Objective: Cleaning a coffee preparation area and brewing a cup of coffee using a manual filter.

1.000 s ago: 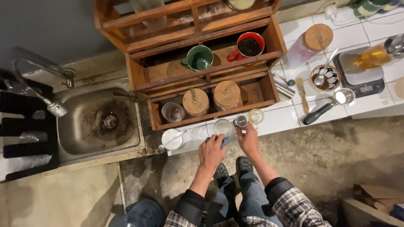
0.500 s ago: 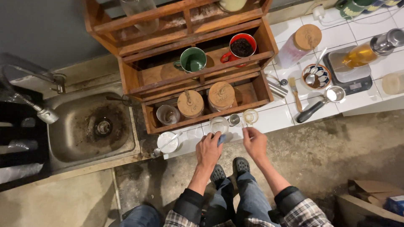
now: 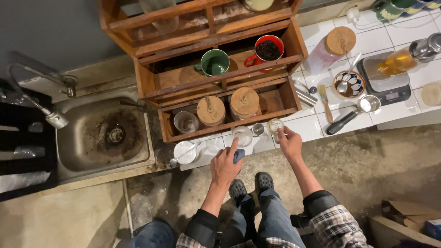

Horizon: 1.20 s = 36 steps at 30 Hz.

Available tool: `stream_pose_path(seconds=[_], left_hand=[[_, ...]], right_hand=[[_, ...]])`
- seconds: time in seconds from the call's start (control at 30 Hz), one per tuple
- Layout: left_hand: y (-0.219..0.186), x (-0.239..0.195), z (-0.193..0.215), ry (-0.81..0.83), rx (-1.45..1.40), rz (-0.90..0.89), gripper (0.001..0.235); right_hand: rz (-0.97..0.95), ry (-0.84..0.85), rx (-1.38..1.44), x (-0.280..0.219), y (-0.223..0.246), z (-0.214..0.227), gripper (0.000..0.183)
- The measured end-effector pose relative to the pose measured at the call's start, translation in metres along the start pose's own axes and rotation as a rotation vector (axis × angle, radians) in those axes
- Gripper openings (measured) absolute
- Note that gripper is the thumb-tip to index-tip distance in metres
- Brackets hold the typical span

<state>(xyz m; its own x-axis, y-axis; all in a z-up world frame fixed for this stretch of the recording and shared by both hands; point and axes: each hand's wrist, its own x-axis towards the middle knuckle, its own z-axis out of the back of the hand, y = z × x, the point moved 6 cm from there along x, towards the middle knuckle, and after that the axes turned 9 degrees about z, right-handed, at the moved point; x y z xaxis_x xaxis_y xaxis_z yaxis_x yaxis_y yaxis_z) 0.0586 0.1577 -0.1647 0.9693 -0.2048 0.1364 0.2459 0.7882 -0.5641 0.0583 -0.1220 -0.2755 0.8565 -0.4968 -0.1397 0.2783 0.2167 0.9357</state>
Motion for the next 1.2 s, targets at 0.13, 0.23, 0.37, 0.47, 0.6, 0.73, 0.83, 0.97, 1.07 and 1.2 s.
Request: stream_pose_path(seconds=[0.13,0.23,0.37,0.47,0.6,0.73,0.83,0.97,1.07,1.2], left_hand=[[0.005,-0.009,0.007,-0.081,-0.042,-0.004,0.063],[0.005,-0.018,0.010,-0.102,-0.078,-0.010,0.058],[-0.004,-0.022,0.012,-0.092,-0.116,-0.015,0.047],[-0.018,-0.026,0.015,-0.066,-0.156,-0.039,0.038],[-0.050,-0.021,0.018,0.008,-0.242,-0.067,0.029],[-0.089,-0.011,0.009,0.110,-0.285,-0.027,0.036],[-0.113,0.000,-0.013,0.217,-0.352,0.011,0.052],[-0.138,0.014,-0.069,0.314,-0.382,-0.001,0.061],[-0.165,0.033,-0.100,0.316,-0.328,-0.060,0.057],[-0.213,0.060,-0.127,0.237,-0.195,-0.158,0.049]], right_hand=[[-0.001,0.010,-0.027,-0.001,0.010,-0.002,0.049],[0.012,0.018,0.007,-0.001,0.001,-0.003,0.052],[-0.021,0.040,0.058,0.004,-0.003,-0.008,0.057],[-0.044,0.044,0.044,0.000,0.002,-0.006,0.055],[-0.012,0.027,0.045,0.003,-0.001,0.011,0.052],[-0.002,0.026,0.063,-0.004,0.000,0.049,0.049],[-0.029,0.055,0.071,-0.004,-0.003,0.081,0.045],[-0.046,0.056,0.093,0.004,-0.019,0.131,0.040],[-0.030,0.072,0.094,0.021,-0.023,0.167,0.038],[0.036,0.102,0.022,0.052,-0.023,0.216,0.042]])
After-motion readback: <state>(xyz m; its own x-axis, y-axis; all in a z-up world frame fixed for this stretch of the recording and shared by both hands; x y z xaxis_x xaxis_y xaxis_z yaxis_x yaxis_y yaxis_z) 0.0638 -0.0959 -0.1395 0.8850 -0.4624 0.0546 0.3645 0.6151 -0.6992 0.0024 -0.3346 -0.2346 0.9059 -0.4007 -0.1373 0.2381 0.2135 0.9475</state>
